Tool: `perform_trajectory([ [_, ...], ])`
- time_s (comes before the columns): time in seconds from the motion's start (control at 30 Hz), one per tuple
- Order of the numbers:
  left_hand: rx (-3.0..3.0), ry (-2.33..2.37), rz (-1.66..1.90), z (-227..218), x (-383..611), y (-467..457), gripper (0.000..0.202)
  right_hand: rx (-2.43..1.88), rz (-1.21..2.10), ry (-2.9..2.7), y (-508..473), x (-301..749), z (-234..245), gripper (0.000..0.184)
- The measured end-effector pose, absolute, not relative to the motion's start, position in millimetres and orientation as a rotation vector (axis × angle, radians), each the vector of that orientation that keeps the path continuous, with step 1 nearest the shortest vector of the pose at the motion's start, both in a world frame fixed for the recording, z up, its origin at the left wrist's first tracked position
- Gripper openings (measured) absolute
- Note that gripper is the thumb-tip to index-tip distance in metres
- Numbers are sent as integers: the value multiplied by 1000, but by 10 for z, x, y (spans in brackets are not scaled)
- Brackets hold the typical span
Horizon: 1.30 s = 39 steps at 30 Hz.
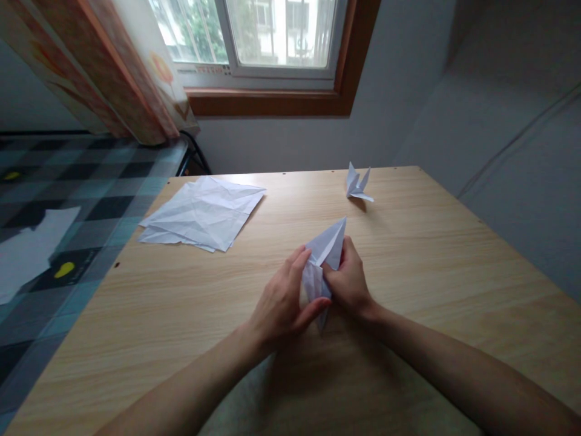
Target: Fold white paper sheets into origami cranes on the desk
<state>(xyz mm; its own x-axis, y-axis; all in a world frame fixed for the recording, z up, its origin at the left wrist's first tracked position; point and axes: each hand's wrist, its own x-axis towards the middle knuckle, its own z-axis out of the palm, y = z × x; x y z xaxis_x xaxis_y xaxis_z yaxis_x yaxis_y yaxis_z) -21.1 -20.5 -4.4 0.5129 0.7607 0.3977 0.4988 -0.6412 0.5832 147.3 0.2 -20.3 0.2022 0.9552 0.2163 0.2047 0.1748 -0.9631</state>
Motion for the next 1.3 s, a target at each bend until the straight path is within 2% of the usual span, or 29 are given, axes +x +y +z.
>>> perform_trajectory([
  [0.33, 2263, 926, 1001, -64, -190, -189, 83, -1406, 803, -1328, -18, 1473, -152, 31],
  [0.5, 2203, 1201, 1183, -73, -188, -187, 58, -1358, 654, -1486, -38, 1462, -124, 10],
  [0.77, 2313, 1435, 1346, -23, -220, -143, 31, -1130, 405, -1696, -81, 1463, -102, 33],
  [0.93, 2336, 1610, 1223, -11, -269, -80, 7, -1021, 359, -1882, -118, 1456, -122, 30],
  [1.03, 2296, 1647, 1100, -15, -295, -65, 14, -1012, 347, -1901, -131, 1460, -138, 27],
  [1.2, 2158, 1580, 1178, -27, -319, -52, 18, -1076, 307, -1874, -110, 1497, -133, 26],
  [1.3, 2162, 1582, 1134, -30, -359, -15, 14, -1057, 304, -1897, -52, 1550, -141, 29],
])
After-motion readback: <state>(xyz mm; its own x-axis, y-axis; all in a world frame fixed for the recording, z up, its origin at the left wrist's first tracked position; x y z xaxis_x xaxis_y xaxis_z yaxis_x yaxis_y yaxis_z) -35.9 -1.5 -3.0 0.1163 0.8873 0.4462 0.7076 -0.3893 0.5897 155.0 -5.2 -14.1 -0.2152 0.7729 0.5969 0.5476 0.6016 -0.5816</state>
